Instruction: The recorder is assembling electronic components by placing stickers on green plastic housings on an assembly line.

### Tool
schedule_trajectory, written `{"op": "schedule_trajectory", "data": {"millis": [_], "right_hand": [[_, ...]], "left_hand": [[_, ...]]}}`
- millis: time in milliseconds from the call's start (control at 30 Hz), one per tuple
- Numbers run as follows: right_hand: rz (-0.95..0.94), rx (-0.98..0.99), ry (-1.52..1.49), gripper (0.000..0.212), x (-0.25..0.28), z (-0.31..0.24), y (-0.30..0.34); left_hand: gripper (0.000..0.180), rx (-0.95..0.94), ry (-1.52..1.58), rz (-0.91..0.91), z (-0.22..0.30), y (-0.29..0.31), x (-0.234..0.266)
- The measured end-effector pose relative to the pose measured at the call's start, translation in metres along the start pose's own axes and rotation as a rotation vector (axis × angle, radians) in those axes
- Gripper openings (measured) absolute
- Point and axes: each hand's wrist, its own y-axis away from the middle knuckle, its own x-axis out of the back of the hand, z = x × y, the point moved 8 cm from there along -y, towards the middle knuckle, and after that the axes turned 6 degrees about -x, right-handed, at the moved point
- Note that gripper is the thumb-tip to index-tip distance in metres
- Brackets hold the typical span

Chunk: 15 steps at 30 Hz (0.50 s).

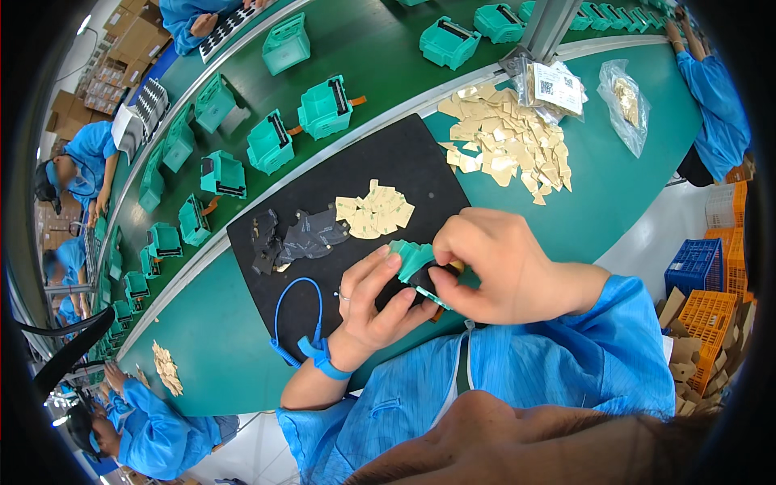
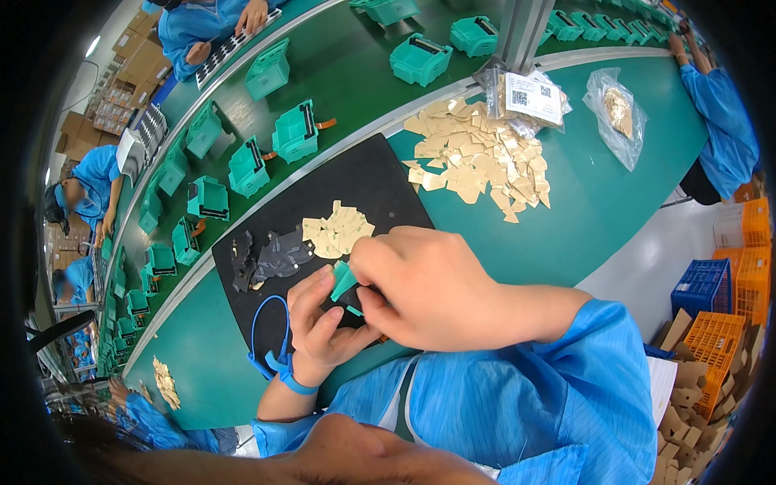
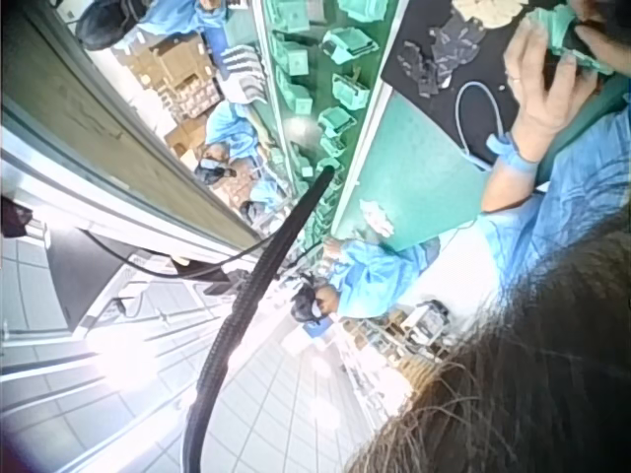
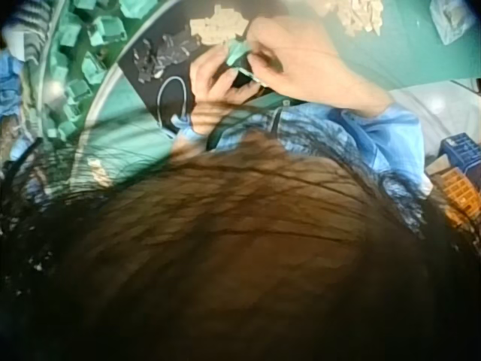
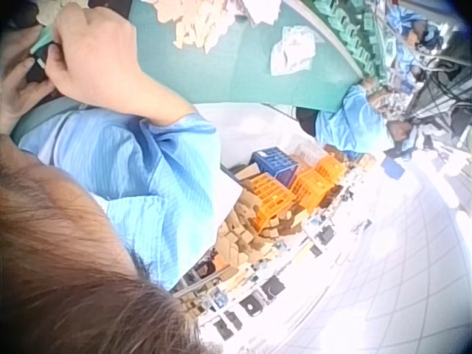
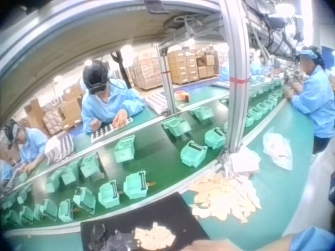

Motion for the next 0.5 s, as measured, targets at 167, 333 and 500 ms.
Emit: {"op": "schedule_trajectory", "data": {"millis": [167,333,500], "right_hand": [[0.18,0.087,0.428,0.025,0.002,-0.007,0.003],[0.018,0.115,0.198,0.039,0.015,-0.007,-0.003],[-0.27,0.054,0.19,0.056,-0.02,-0.009,-0.009]], "left_hand": [[0.06,0.026,-0.004,0.009,-0.005,0.001,0.002],[0.054,0.105,0.084,0.062,-0.018,0.003,0.006],[0.057,0.088,0.071,0.027,-0.019,0.011,0.009]]}}
